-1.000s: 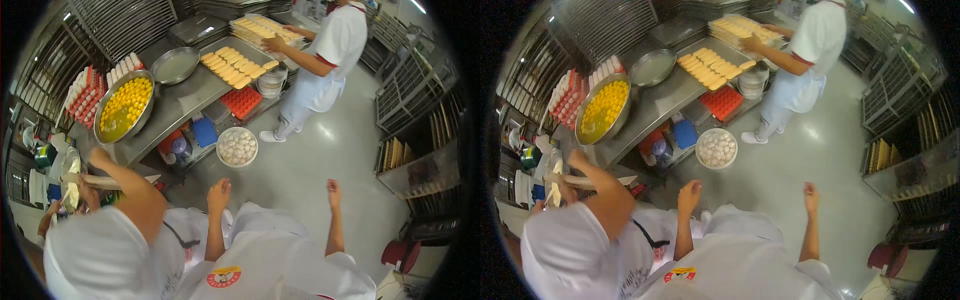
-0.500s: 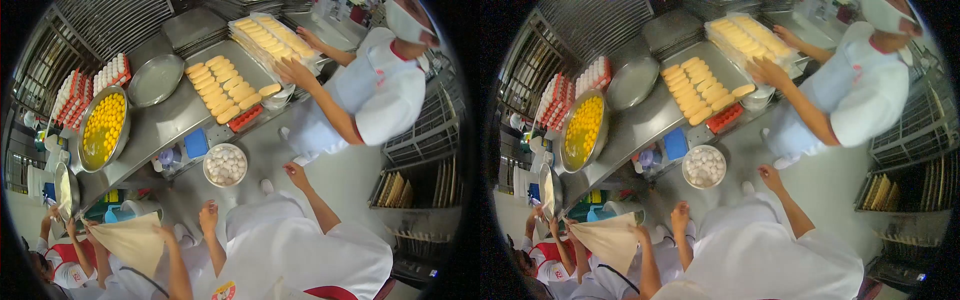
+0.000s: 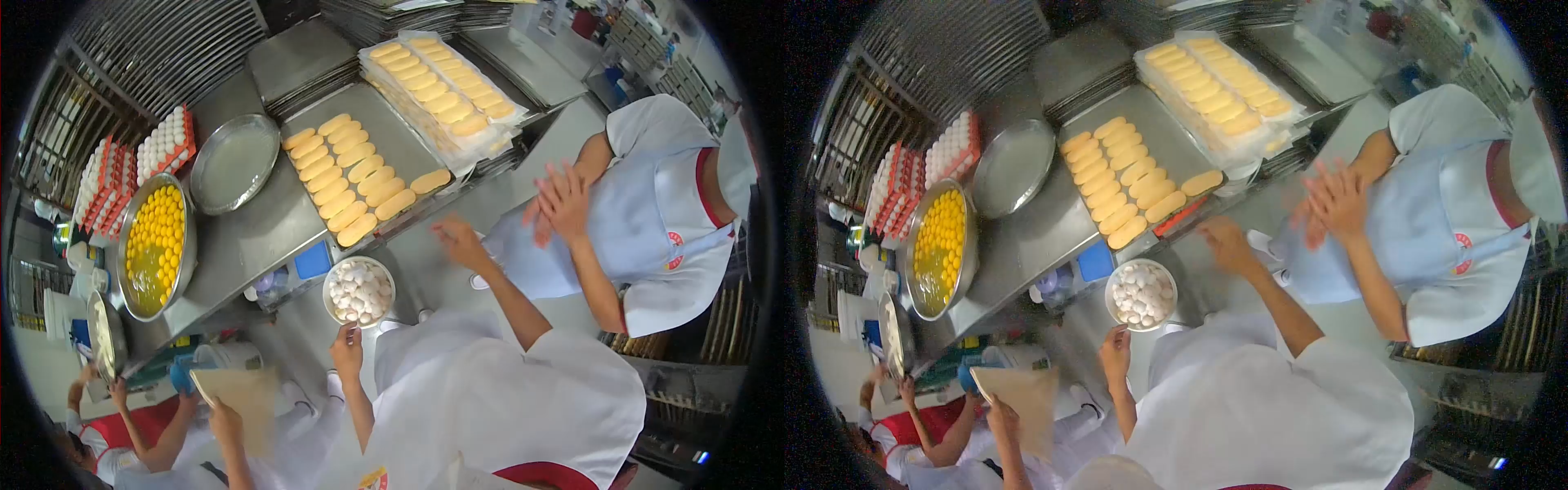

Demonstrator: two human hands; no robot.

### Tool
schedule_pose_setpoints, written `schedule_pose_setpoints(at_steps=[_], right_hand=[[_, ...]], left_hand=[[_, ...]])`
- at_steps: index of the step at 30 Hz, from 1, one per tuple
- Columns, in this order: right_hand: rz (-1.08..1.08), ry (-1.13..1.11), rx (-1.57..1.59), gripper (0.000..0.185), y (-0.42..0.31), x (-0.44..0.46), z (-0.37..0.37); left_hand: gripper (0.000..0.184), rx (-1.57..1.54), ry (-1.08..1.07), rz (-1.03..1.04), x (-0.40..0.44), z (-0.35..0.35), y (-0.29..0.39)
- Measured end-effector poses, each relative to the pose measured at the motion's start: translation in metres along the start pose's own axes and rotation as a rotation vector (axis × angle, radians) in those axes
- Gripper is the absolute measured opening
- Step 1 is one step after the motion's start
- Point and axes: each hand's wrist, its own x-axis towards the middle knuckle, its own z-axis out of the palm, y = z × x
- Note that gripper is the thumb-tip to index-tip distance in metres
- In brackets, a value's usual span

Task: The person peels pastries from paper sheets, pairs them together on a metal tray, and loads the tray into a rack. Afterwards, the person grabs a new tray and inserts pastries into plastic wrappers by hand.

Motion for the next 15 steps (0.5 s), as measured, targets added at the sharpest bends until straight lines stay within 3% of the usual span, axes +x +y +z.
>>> schedule_pose_setpoints(at_steps=[1,6,10,12,13,15], right_hand=[[0.056,0.074,0.008,0.015,-0.004,0.015,-0.008],[-0.215,0.364,-0.171,0.016,-0.017,0.095,-0.067],[-0.279,0.406,-0.404,0.015,0.004,0.147,-0.116],[-0.154,0.245,-0.612,0.018,0.004,0.164,-0.136],[-0.161,0.242,-0.608,0.018,0.008,0.171,-0.142],[-0.239,0.002,-0.700,0.021,0.018,0.183,-0.148]], left_hand=[[0.020,0.008,-0.006,0.013,0.009,0.000,0.007],[0.017,-0.124,-0.011,0.192,0.059,0.006,0.066],[0.015,-0.349,-0.087,0.293,0.093,0.019,0.141],[0.014,-0.336,-0.108,0.323,0.110,0.029,0.173],[0.014,-0.327,-0.137,0.348,0.117,0.037,0.188],[0.015,-0.393,-0.090,0.365,0.130,0.055,0.213]])
